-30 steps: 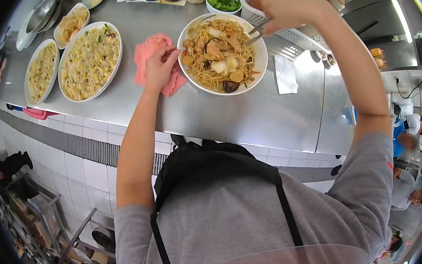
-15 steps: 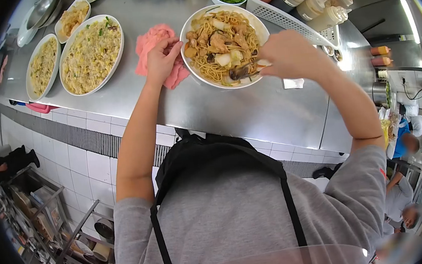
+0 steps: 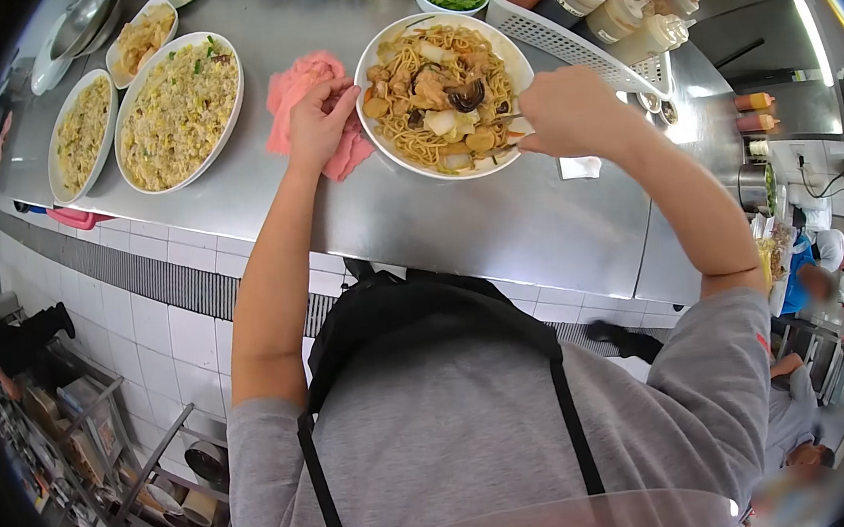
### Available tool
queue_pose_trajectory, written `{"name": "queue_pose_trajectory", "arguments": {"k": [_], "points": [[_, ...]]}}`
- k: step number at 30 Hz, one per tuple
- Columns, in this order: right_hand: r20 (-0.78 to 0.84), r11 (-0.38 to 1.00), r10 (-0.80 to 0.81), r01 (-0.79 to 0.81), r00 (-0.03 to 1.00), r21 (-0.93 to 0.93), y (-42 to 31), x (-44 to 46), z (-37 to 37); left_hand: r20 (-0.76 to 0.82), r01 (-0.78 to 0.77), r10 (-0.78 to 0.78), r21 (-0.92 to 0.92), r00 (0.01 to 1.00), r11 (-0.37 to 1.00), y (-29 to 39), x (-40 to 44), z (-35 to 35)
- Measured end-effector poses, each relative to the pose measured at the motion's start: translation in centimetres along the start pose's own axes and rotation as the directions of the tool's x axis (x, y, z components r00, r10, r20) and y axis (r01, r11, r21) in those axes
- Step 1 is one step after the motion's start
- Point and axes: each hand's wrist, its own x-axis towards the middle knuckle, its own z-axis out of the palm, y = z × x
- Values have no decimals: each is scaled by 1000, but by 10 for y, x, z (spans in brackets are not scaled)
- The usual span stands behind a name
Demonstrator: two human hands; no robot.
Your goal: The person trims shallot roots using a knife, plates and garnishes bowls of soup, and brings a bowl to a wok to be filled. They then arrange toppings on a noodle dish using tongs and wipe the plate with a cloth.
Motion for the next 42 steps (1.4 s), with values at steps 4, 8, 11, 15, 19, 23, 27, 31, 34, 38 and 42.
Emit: {"name": "queue_pose_trajectory", "arguments": {"k": [4,8,11,15,19,23,27,31,34,38,42], "points": [[22,1000,10,-11,1000,25,4,1,0,-14,-13,14,22,1000,1000,6,-2,0],[-114,998,56,-54,992,14,21,-11,-43,-14,-13,13,40,1000,999,5,-1,0],[-186,998,61,-64,981,-7,28,11,-48,-1,28,-28,24,1000,999,8,-2,0],[-55,999,7,-9,998,-48,27,40,-39,-12,2,-2,1,1000,1000,9,-3,0],[-206,998,10,-23,978,-62,29,34,-67,-27,-59,59,17,998,998,2,-1,-1],[-349,990,-12,-39,937,-137,55,92,-45,16,-19,19,-26,1000,999,7,-2,-1],[-443,931,-319,190,838,-311,54,131,-24,11,-44,44,-21,999,999,4,-1,-2],[-324,896,-274,118,906,-429,72,140,-19,43,-5,6,-27,999,1000,3,-2,-4],[-394,927,-263,118,881,-356,73,116,-24,57,50,-47,-48,997,998,5,-1,-4],[-445,930,-303,160,843,-331,67,116,-15,50,-6,8,-35,999,999,2,-1,-3],[-319,913,-239,101,917,-395,72,131,-3,32,-5,9,-116,999,993,4,-1,-1]]}}
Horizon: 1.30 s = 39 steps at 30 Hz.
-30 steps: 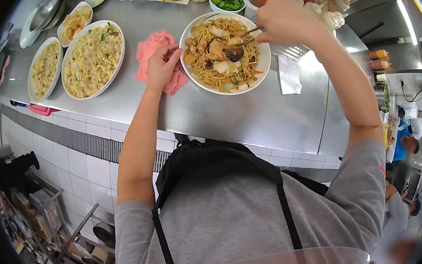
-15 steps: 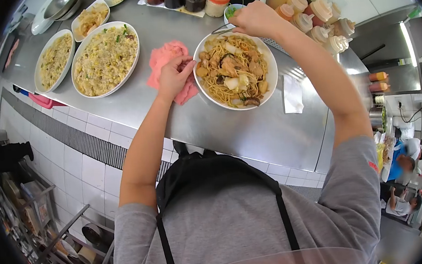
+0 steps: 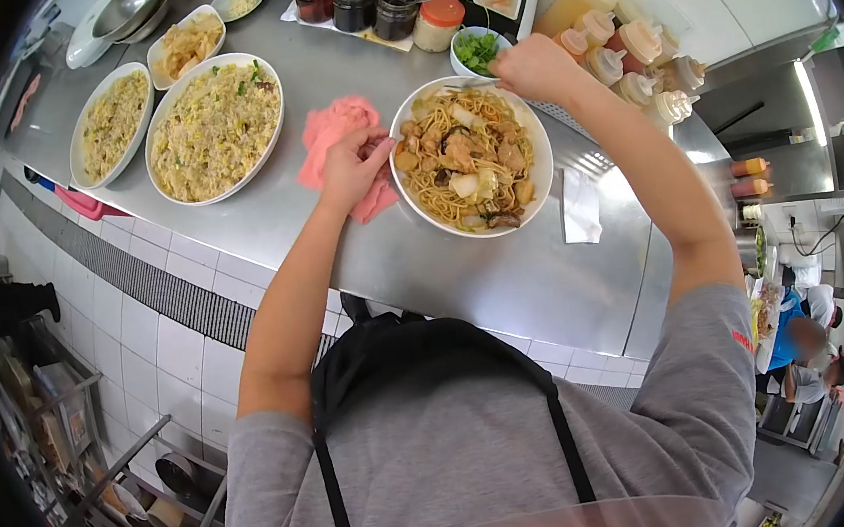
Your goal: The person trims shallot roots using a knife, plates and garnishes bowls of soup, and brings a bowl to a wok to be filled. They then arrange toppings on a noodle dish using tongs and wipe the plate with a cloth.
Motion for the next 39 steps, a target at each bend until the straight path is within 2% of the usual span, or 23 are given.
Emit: {"name": "queue_pose_trajectory", "arguments": {"k": [4,5,6,7,9,10,12,13,14,15,16,17,18,19,21,23,25,26,30,33,35,37,39], "points": [[187,999,9,-17,982,39,-2,-20,-13,3,15,-15,27,1000,1000,-2,-5,-4],[113,996,64,-71,992,62,3,-26,-23,-19,-194,213,335,977,922,1,-8,-9],[36,988,117,-120,992,94,6,-30,-32,28,-348,421,615,907,708,5,-9,-15],[30,990,97,-100,995,101,4,-32,-36,13,-329,412,625,911,708,11,-12,-18],[228,975,148,-180,962,130,-5,-36,-42,119,-272,640,951,759,145,26,-24,-19],[211,977,138,-168,968,130,-9,-36,-50,112,-256,643,957,757,134,21,-26,-24],[259,857,319,-394,912,332,-14,-37,-65,126,-293,482,912,867,288,5,-22,-31],[257,862,310,-384,916,331,-25,-39,-69,117,-282,480,915,870,290,13,-24,-34],[134,745,366,-376,921,551,-38,-39,-72,-38,-102,235,823,971,558,30,-21,-36],[14,596,446,-309,895,741,-52,-35,-76,-130,119,-43,663,991,739,45,-15,-40],[138,277,473,-296,870,914,-72,-27,-76,-139,114,-27,668,990,736,54,-12,-44],[266,-81,443,-257,856,963,-99,-18,-73,-148,143,-114,203,982,969,61,-12,-48],[307,-302,436,-184,846,935,-123,-8,-71,-111,141,-185,-318,976,937,68,-12,-50],[344,-506,415,-100,842,857,-145,2,-71,-129,123,-171,-313,977,942,78,-14,-49],[307,-628,443,47,843,777,-183,20,-75,-182,83,-209,-533,961,842,98,-19,-40],[202,-542,507,128,838,830,-208,29,-83,-217,4,-141,-532,966,847,97,-17,-39],[102,-450,565,202,819,870,-219,31,-92,-133,121,-216,-504,967,855,89,-13,-44],[118,-453,568,190,815,871,-222,31,-99,-142,125,-191,-381,971,916,86,-11,-45],[184,-415,583,95,792,905,-217,17,-90,-48,162,-207,-462,977,872,93,-8,-50],[276,-416,555,-25,785,909,-201,-9,-97,61,285,-282,-357,957,889,88,-3,-50],[226,-177,571,-150,790,973,-193,-24,-102,-47,124,-193,-612,980,781,83,6,-52],[231,-151,643,-175,730,973,-193,-21,-98,44,161,-167,-591,985,791,87,9,-54],[237,-122,591,-205,771,971,-186,-10,-80,201,271,-185,-617,962,739,95,2,-51]]}}
